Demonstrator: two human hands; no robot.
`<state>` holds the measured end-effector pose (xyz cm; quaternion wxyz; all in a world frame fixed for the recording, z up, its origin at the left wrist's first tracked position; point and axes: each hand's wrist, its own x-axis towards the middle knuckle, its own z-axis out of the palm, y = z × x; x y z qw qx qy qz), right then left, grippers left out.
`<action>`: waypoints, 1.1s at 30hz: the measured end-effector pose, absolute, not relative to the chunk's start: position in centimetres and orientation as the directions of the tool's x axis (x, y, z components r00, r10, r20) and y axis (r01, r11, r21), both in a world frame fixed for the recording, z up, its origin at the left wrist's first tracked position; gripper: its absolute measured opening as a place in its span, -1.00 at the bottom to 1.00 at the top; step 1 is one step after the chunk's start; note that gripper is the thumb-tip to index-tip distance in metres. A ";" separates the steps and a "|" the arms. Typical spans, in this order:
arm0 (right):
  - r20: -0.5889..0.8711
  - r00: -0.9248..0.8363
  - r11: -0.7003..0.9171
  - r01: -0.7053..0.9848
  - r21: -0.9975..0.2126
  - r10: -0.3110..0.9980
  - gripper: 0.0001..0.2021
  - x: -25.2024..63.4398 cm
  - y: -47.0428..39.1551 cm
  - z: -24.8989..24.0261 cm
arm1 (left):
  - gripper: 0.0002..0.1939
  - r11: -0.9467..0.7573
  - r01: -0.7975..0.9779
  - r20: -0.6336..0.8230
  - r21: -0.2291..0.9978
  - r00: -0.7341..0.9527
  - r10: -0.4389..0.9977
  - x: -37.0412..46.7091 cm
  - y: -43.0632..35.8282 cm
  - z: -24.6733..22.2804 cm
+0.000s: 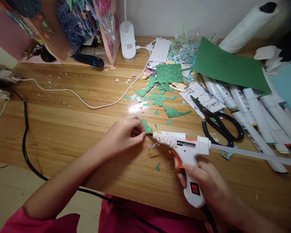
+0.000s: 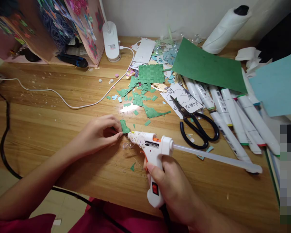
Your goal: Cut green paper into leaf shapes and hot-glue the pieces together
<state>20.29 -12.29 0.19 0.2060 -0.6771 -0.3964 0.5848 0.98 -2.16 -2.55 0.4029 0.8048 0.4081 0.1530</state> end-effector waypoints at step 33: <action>-0.673 -0.044 -0.653 0.204 -0.729 0.738 -0.68 20.2 -12.3 0.5 | -0.92 -0.310 0.525 -0.077 0.792 0.590 0.803 0.7 -2.1 -2.9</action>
